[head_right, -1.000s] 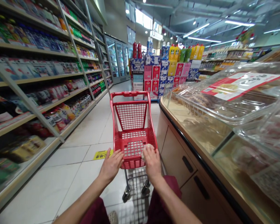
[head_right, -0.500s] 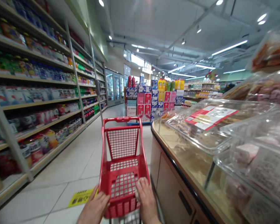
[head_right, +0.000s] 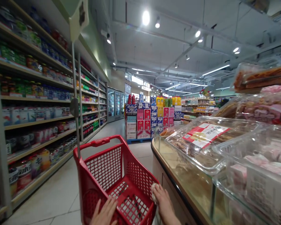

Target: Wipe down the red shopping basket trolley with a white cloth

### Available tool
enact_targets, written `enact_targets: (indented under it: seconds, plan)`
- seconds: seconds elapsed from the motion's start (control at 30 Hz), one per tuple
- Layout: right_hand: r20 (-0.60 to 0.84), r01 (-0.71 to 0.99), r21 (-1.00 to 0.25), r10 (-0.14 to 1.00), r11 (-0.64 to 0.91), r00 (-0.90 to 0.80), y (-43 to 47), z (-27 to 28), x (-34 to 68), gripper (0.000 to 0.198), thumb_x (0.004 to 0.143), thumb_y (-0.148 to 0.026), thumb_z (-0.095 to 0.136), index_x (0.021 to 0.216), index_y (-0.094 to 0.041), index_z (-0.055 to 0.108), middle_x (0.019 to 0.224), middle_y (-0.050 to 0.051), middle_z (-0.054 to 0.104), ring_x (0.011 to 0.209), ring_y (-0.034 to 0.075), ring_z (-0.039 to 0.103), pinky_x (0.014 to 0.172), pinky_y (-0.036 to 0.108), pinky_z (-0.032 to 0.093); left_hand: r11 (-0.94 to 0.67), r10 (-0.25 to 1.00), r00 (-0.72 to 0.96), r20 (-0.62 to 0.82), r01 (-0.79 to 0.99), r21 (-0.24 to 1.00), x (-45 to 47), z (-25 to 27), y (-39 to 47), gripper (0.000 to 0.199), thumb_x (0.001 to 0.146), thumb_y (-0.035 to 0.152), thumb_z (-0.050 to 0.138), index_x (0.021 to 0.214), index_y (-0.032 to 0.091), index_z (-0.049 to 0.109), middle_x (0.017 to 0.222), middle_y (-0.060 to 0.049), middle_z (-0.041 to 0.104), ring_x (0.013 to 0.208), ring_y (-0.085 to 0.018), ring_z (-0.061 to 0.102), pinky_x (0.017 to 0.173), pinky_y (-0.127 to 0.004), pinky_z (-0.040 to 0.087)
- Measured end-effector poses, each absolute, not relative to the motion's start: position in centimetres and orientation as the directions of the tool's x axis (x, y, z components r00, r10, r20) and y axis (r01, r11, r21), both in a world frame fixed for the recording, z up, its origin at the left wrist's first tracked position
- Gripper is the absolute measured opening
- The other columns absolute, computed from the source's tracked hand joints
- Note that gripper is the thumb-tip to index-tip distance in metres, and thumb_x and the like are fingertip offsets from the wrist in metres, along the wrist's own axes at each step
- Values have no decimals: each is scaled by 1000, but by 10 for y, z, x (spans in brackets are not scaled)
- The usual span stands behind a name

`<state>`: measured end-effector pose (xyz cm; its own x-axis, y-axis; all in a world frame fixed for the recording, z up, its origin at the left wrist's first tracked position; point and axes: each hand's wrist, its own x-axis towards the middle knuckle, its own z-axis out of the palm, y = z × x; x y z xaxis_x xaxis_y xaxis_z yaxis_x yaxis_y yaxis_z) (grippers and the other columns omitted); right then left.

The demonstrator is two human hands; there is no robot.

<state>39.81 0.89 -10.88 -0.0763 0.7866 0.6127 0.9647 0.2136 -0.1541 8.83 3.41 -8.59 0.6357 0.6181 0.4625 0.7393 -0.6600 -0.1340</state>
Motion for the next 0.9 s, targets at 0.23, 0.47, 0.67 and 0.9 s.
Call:
enact_targets:
  seconds: [0.23, 0.47, 0.67, 0.9]
  plan:
    - [649, 935, -241, 760, 259, -43, -43, -140, 318, 64, 65, -7, 36, 125, -29, 43, 125, 3, 49, 114, 20, 46, 86, 35, 45, -536, 799, 542, 262, 838, -99, 74, -52, 32, 49, 78, 23, 36, 127, 23, 37, 134, -5, 39, 127, -23, 26, 104, -47, 19]
    - [632, 950, -277, 772, 142, 69, -51, -118, 332, 59, 71, -1, 30, 122, -25, 47, 125, 5, 49, 118, 21, 41, 93, 49, 34, -543, 788, 555, 266, 831, -125, 75, -33, 23, 53, 76, 30, 40, 127, 19, 35, 133, -10, 40, 125, -24, 29, 104, -49, 14]
    - [680, 945, -310, 720, 105, 143, -28, -105, 286, 62, 70, 0, 30, 129, -20, 37, 130, 7, 43, 123, 19, 34, 96, 45, 30, -462, 821, 486, 299, 874, -153, 66, -26, 24, 54, 75, 31, 43, 125, 12, 39, 130, -12, 43, 124, -27, 30, 104, -49, 13]
    - [636, 959, -284, 745, -13, 199, -15, -101, 321, 53, 76, -3, 30, 124, -20, 44, 124, 9, 50, 120, 22, 38, 96, 52, 25, -464, 782, 497, 375, 867, -182, 60, -33, 16, 55, 75, 32, 40, 127, 13, 37, 136, -10, 33, 128, -24, 23, 105, -45, 13]
